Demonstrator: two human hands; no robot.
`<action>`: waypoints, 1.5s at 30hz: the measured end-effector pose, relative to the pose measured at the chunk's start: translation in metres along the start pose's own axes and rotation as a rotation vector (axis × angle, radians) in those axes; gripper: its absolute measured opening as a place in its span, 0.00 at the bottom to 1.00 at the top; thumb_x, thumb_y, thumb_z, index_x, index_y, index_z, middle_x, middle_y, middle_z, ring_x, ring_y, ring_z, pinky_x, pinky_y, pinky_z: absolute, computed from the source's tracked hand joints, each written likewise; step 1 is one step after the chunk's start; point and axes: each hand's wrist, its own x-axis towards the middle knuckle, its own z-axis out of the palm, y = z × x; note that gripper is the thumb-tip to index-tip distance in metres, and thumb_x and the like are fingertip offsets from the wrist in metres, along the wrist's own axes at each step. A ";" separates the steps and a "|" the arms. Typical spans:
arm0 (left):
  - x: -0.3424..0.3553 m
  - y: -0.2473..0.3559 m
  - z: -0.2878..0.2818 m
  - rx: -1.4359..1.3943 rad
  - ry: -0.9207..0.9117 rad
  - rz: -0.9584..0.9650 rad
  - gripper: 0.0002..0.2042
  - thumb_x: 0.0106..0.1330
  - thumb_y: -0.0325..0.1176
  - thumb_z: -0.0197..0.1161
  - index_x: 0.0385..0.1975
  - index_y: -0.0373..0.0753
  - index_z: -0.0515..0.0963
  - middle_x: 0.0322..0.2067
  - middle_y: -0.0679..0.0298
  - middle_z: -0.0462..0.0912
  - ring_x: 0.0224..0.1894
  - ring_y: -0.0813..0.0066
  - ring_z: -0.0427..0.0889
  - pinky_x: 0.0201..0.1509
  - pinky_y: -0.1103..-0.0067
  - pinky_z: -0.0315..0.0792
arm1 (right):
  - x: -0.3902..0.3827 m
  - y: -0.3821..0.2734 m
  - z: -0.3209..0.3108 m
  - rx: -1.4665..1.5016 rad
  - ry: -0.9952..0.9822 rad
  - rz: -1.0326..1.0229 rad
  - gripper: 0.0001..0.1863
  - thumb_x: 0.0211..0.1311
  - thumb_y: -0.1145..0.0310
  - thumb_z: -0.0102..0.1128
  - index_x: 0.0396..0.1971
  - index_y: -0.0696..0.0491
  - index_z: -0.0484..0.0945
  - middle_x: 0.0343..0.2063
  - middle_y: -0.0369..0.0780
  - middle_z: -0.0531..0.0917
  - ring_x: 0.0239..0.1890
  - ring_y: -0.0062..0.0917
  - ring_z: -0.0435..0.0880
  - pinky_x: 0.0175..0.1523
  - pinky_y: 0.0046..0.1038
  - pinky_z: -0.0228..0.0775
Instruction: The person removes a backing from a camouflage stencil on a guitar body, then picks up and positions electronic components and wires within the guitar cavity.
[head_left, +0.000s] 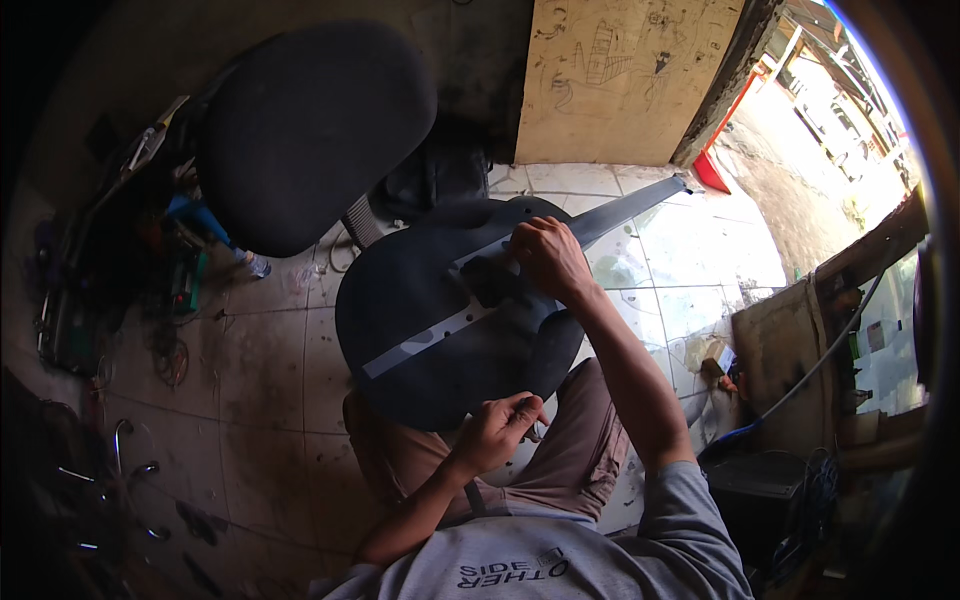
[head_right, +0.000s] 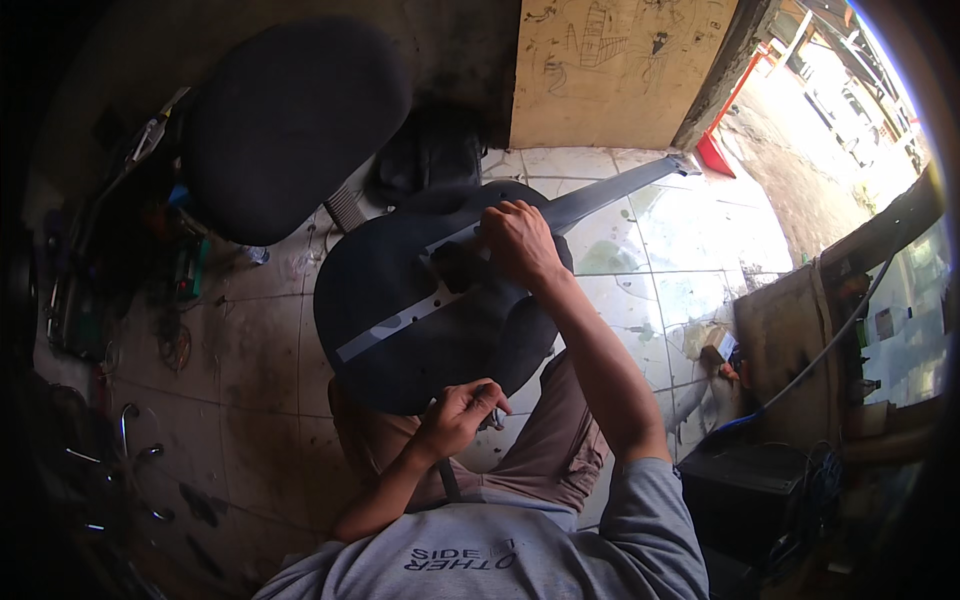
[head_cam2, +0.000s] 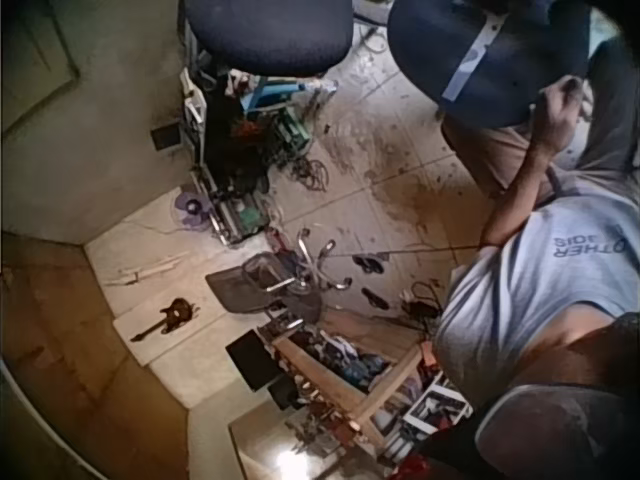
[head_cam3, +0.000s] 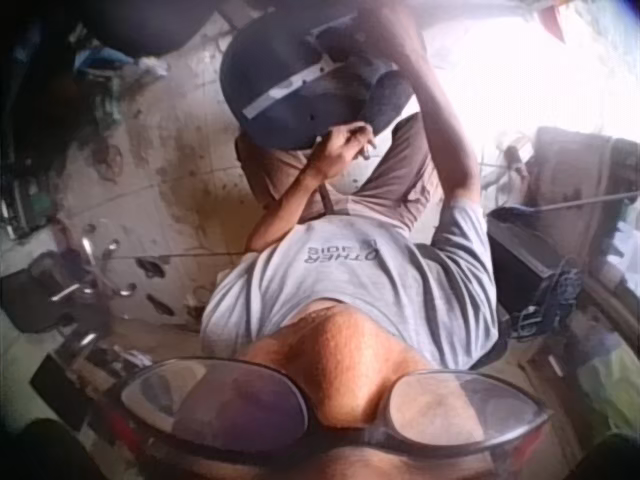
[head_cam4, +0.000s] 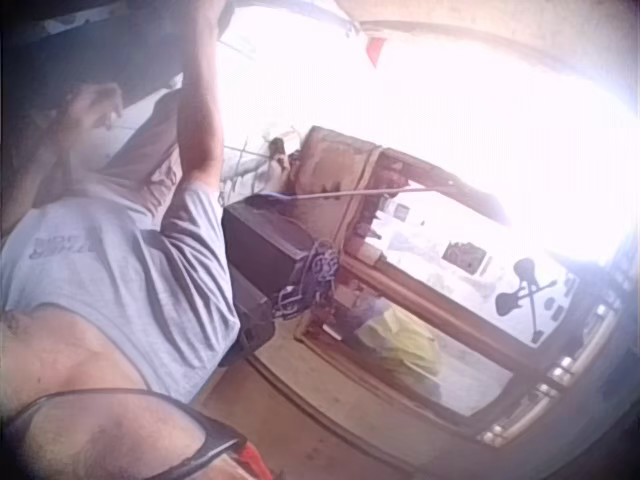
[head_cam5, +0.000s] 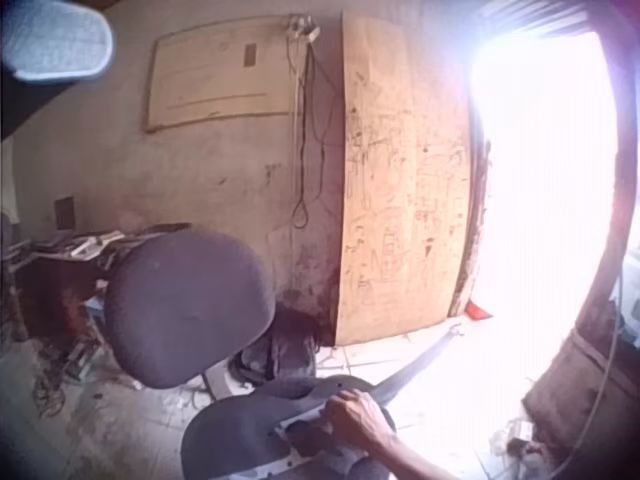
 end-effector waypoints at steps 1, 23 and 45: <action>0.000 -0.001 0.000 -0.004 0.000 0.007 0.23 0.85 0.47 0.51 0.34 0.36 0.84 0.16 0.76 0.63 0.24 0.90 0.61 0.27 0.80 0.55 | -0.001 0.000 0.000 0.067 0.017 0.038 0.02 0.61 0.73 0.66 0.32 0.55 0.84 0.32 0.43 0.84 0.44 0.42 0.84 0.52 0.40 0.76; 0.001 0.000 -0.004 -0.033 -0.041 0.038 0.19 0.84 0.43 0.54 0.36 0.36 0.85 0.14 0.76 0.60 0.21 0.90 0.58 0.25 0.78 0.52 | -0.023 0.009 -0.021 0.366 -0.019 -0.073 0.06 0.60 0.79 0.63 0.33 0.53 0.87 0.36 0.42 0.81 0.38 0.35 0.81 0.43 0.35 0.74; -0.004 -0.010 0.019 -0.178 0.049 0.164 0.27 0.86 0.55 0.39 0.55 0.37 0.77 0.45 0.62 0.80 0.42 0.81 0.76 0.44 0.81 0.68 | -0.178 -0.071 -0.075 1.300 -0.099 0.616 0.33 0.77 0.50 0.62 0.69 0.58 0.70 0.49 0.39 0.85 0.47 0.20 0.83 0.53 0.25 0.76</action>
